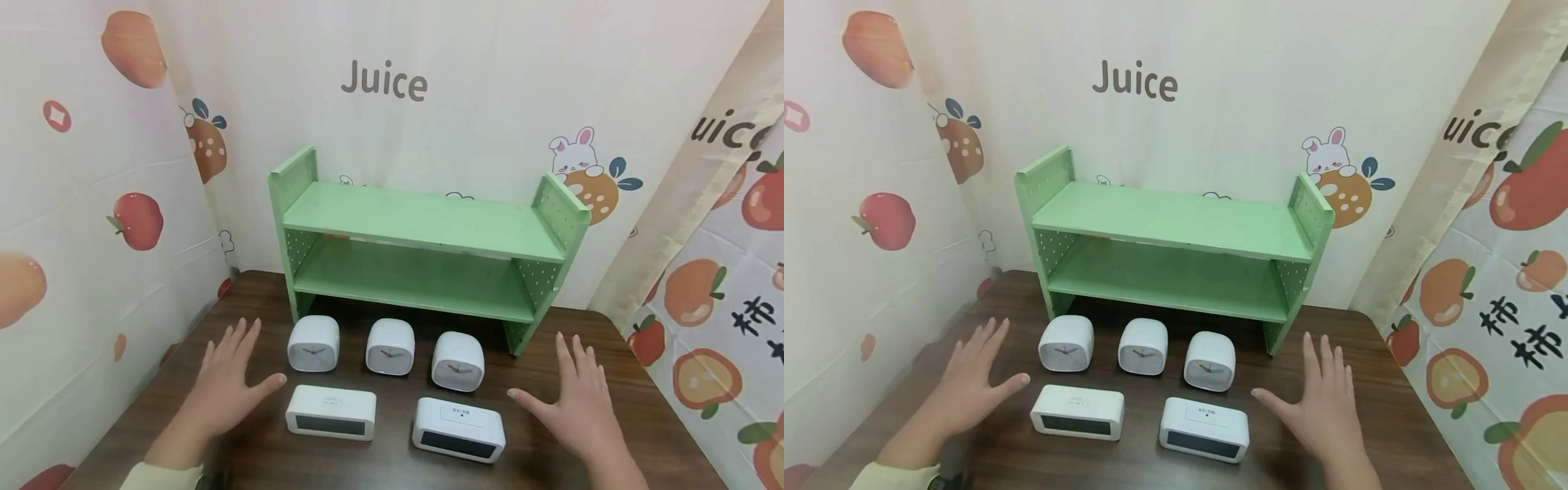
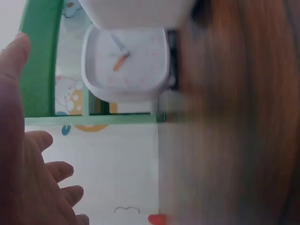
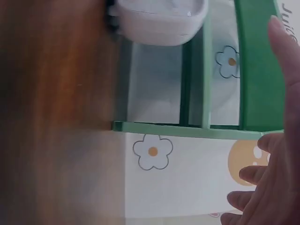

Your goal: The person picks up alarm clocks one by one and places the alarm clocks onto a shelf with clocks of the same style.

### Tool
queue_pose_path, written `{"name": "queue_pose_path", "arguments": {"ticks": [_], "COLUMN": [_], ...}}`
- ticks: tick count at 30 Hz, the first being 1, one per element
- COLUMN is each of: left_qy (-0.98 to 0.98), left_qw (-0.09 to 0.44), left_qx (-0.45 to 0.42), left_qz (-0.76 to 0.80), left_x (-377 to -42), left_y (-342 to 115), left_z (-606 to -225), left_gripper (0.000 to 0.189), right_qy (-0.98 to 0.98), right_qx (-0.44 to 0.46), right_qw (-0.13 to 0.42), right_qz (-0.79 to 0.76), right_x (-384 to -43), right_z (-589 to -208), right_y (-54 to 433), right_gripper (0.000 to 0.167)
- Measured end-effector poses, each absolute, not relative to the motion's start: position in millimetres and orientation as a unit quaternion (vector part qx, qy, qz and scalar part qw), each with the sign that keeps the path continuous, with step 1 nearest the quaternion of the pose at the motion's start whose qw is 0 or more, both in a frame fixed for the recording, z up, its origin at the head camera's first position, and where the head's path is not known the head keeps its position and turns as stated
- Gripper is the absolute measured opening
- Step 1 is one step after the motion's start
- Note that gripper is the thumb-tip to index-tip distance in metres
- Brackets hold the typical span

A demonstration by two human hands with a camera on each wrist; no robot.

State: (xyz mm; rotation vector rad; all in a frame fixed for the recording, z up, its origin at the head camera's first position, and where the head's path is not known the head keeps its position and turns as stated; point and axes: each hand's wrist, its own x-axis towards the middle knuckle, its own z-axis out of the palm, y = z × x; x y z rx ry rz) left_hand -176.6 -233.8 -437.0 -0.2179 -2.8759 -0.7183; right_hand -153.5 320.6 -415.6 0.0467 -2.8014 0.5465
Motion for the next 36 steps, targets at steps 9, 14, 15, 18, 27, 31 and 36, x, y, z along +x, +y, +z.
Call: {"name": "queue_pose_path", "arguments": {"ticks": [9, 14, 15, 18, 27, 31, 36], "left_qy": [-0.940, -0.911, -0.902, -0.876, -0.832, -0.822, -0.810], "left_qw": [0.058, 0.030, 0.020, -0.012, -0.061, -0.061, -0.056], "left_qx": [-0.025, -0.031, -0.035, -0.044, -0.060, -0.063, -0.060], "left_qz": [-0.335, -0.411, -0.431, -0.481, -0.548, -0.562, -0.581], "left_x": [-155.0, -150.4, -150.4, -152.2, -158.4, -159.5, -161.7], "left_y": [-216.0, -206.7, -204.7, -198.2, -182.9, -177.8, -172.1], "left_z": [-425.7, -426.2, -427.5, -433.9, -459.1, -464.9, -472.8], "left_gripper": [0.092, 0.076, 0.074, 0.068, 0.063, 0.062, 0.059], "right_qy": [-0.937, -0.896, -0.889, -0.877, -0.860, -0.845, -0.823], "right_qx": [-0.010, 0.003, 0.007, 0.012, -0.016, -0.002, 0.006], "right_qw": [0.115, 0.117, 0.115, 0.109, 0.079, 0.081, 0.091], "right_qz": [0.329, 0.429, 0.444, 0.469, 0.504, 0.529, 0.560], "right_x": [-178.5, -209.5, -216.1, -235.2, -272.4, -279.8, -285.5], "right_z": [-352.4, -316.9, -311.3, -296.7, -270.1, -265.2, -263.8], "right_y": [337.5, 339.1, 339.5, 340.5, 337.3, 331.1, 322.7], "right_gripper": [0.107, 0.093, 0.091, 0.088, 0.089, 0.082, 0.069]}}
